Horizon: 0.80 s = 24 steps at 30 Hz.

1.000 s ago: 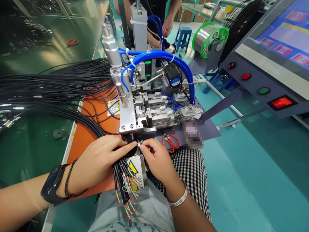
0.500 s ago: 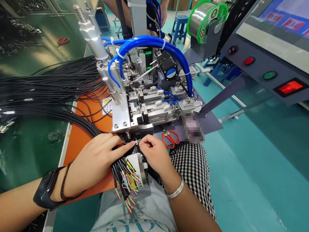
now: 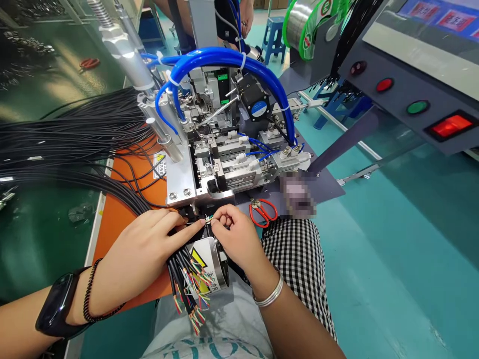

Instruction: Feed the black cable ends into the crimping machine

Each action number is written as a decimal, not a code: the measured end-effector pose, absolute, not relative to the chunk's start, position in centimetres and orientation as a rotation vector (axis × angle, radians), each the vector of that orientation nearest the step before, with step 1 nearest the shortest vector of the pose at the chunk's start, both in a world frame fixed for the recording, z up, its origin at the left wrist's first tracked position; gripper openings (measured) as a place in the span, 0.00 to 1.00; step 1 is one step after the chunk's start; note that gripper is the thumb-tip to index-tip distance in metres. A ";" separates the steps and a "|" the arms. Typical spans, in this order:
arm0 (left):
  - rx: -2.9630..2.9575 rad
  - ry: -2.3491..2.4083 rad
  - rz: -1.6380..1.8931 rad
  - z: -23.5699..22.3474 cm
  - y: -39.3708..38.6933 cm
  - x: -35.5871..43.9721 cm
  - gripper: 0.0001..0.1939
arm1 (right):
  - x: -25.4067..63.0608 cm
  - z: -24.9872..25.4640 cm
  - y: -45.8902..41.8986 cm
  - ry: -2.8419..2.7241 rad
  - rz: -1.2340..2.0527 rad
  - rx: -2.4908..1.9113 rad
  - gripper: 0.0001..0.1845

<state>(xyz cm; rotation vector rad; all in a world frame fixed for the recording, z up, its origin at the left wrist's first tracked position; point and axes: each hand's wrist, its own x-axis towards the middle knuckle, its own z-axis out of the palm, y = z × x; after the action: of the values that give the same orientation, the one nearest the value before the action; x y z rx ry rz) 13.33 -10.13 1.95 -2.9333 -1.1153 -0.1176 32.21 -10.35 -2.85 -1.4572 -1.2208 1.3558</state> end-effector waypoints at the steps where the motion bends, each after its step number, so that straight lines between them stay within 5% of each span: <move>1: -2.926 -1.113 -0.107 1.9 -10.1 13.4 0.19 | 32.2 -2.8 -10.4 -1.200 1.353 -1.435 0.03; 14: -2.854 -1.135 0.098 2.7 -10.6 14.4 0.27 | 31.8 -3.6 -10.2 -1.062 1.489 -1.382 0.08; 18: -2.845 -1.130 0.067 2.6 -10.5 14.4 0.25 | 32.0 -4.5 -10.2 -0.937 1.599 -1.288 0.08; 24: -2.828 -0.986 -0.174 1.9 -10.1 13.4 0.15 | 32.5 -3.4 -10.0 -1.361 1.284 -1.285 0.09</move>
<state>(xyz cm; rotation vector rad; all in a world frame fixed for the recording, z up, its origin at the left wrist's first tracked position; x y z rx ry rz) 13.40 -10.10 1.85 -2.8279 -0.9863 -0.1742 32.53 -10.03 -3.42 -1.2851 -1.3612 1.2844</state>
